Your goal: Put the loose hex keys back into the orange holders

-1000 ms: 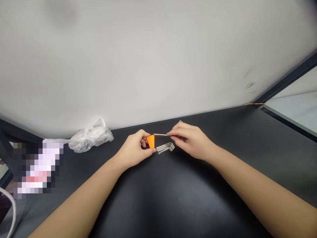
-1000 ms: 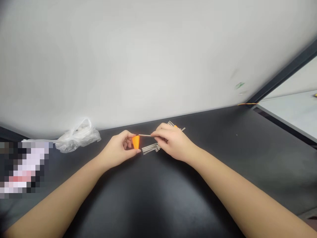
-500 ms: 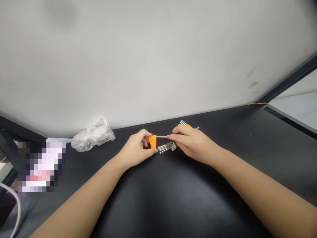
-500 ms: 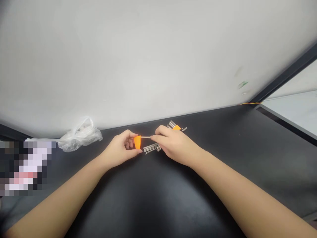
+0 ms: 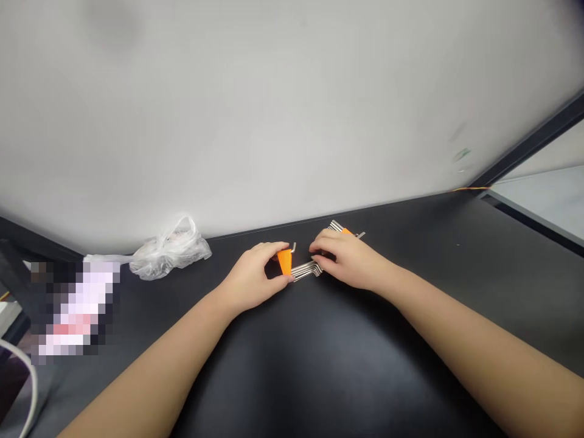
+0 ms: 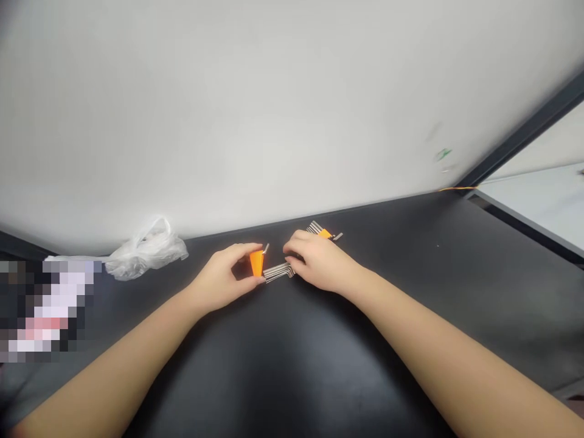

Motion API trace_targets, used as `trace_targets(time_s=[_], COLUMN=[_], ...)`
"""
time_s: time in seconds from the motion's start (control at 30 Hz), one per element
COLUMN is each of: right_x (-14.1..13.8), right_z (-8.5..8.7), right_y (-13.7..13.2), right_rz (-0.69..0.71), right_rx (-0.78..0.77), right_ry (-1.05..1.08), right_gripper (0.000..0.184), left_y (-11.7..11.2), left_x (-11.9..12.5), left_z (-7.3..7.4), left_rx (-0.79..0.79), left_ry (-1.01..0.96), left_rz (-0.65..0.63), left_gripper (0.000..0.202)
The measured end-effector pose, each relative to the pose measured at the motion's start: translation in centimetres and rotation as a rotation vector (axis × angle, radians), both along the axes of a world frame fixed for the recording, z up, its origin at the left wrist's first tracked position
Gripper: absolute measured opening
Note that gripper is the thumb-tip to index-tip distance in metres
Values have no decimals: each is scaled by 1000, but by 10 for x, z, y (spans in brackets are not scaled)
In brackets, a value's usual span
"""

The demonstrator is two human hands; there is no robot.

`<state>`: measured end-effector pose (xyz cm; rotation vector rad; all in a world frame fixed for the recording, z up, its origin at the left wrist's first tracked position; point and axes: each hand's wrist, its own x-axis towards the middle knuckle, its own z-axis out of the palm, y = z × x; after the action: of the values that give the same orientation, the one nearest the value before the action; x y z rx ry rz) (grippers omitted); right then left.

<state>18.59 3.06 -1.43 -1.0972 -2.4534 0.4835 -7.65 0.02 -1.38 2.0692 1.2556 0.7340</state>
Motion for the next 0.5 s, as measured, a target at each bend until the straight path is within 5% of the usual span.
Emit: trace_targets(time_s=[0.13, 0.37, 0.5], right_x=[9, 9, 10], right_z=[-3, 1, 6], right_y=[8, 6, 3], right_rz=[-10, -264, -158], right_rx=[-80, -129, -145], right_ry=[-111, -239, -41], right_gripper=[13, 8, 7], left_y=[2, 0, 0], left_x=[-1, 1, 0], left_z=[-1, 4, 4], left_rx=[19, -32, -31], left_ry=[48, 56, 40], left_rz=[12, 47, 44], left_gripper=[54, 51, 48])
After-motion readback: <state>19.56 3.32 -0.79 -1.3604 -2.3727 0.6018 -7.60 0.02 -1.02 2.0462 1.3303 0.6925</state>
